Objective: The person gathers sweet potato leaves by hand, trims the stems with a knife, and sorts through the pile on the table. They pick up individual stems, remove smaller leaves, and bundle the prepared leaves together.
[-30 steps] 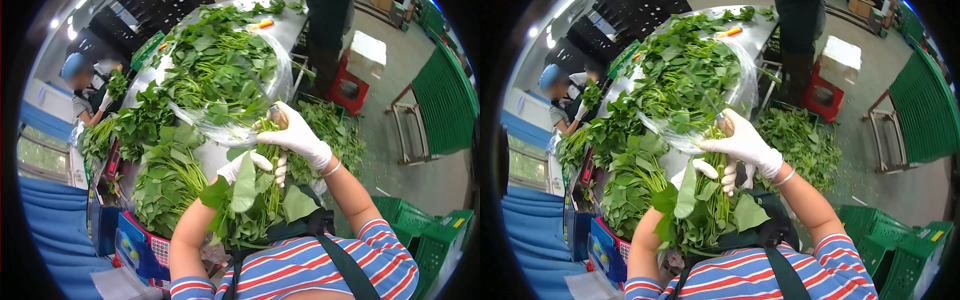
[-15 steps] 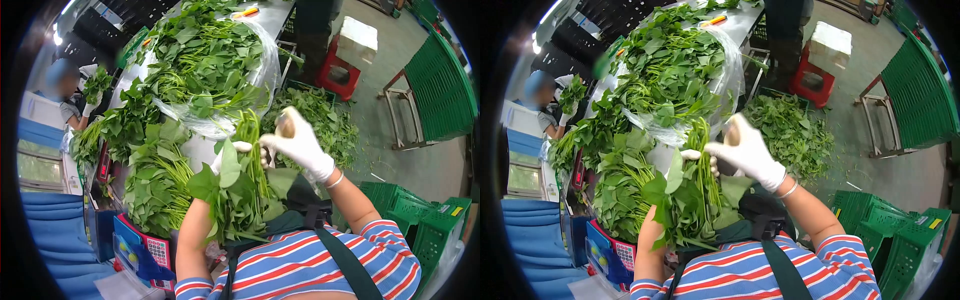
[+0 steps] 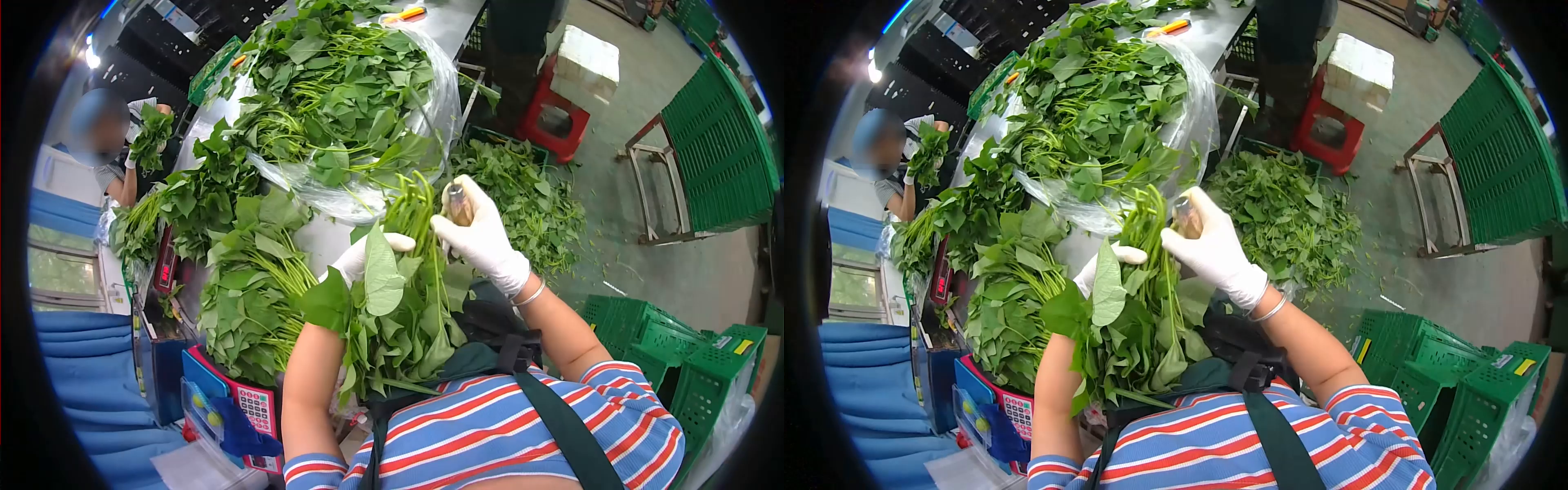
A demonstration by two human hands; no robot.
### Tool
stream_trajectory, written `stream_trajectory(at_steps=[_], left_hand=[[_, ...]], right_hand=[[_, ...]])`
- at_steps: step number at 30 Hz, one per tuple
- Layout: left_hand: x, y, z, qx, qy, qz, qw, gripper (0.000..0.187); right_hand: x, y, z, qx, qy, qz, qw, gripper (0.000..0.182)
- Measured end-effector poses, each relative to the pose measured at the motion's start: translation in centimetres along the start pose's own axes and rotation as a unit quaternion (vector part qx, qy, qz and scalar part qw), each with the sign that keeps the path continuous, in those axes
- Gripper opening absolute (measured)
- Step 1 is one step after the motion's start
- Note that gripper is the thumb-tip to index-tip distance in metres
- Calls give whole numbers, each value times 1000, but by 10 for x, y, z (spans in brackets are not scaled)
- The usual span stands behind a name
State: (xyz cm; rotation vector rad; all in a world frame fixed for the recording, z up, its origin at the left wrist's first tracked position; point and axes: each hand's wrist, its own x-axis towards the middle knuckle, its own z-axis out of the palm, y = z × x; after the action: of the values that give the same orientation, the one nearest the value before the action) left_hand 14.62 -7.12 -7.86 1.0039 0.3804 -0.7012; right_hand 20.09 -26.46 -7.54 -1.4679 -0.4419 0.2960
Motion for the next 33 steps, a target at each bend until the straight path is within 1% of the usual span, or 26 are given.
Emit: stream_trajectory(at_steps=[1,2,3,4,5,6,7,8,9,10,11,12,13,14,15,16,17,19,20,21,23,25,27,30,32,33], left_hand=[[2,-3,4,0,-1,-2,1000,34],[7,-9,13,16,-43,3,999,35],[10,-12,22,32,-86,7,996,36],[6,-13,31,-12,-66,-23,998,34],[11,-14,30,-12,-68,-22,997,34],[15,-11,30,65,-62,-5,996,33],[19,-8,31,142,-57,11,988,31],[18,-4,31,183,-13,8,983,30],[17,3,37,214,-4,46,976,33],[15,13,41,270,8,84,959,35],[13,26,44,325,20,123,938,37],[10,44,49,366,38,115,923,42],[16,55,44,434,83,148,885,41],[17,62,42,436,105,135,884,41],[11,76,56,437,126,122,882,41],[21,81,53,462,114,104,873,39],[29,79,52,466,106,105,872,39],[39,74,55,534,108,180,819,31],[43,73,56,518,106,167,832,32],[46,71,59,520,104,167,831,32],[48,70,62,476,96,150,861,34],[54,68,59,483,89,166,855,34],[57,68,61,498,97,133,852,33],[63,66,64,514,95,130,843,33],[67,64,72,527,92,128,835,34],[67,61,79,541,45,172,822,35]], right_hand=[[3,1,3,41,24,-33,998,34],[-5,-5,-7,70,-45,109,991,30],[-4,-3,-7,70,-42,109,991,30],[-2,0,-7,74,-52,57,994,29],[0,1,-8,77,-63,4,995,28],[-1,-4,-16,97,-97,83,987,28],[6,10,-20,69,-107,1,992,29],[5,9,-32,5,-104,16,994,30],[3,-1,-44,-60,-100,29,993,31],[0,-17,-50,-115,-64,-26,991,30],[-5,-23,-63,-128,-60,4,990,26],[-11,-35,-72,-181,-67,10,981,25],[-19,-45,-77,-233,-74,17,970,23],[-25,-49,-75,-263,-89,24,960,22],[-31,-51,-75,-293,-102,33,950,22],[-34,-54,-73,-319,-98,-1,943,22],[-34,-50,-73,-323,-95,7,942,21],[-34,-34,-76,-313,-68,-30,947,21],[-34,-31,-77,-315,-63,-30,947,21],[-35,-28,-78,-304,-67,-14,950,21],[-34,-26,-78,-291,-70,1,954,21],[-34,-25,-82,-295,-89,20,951,20],[-33,-27,-84,-280,-90,36,955,20],[-31,-25,-88,-266,-96,72,956,19],[-23,-24,-91,-291,-95,87,948,20],[-16,-24,-94,-313,-89,87,941,22]])
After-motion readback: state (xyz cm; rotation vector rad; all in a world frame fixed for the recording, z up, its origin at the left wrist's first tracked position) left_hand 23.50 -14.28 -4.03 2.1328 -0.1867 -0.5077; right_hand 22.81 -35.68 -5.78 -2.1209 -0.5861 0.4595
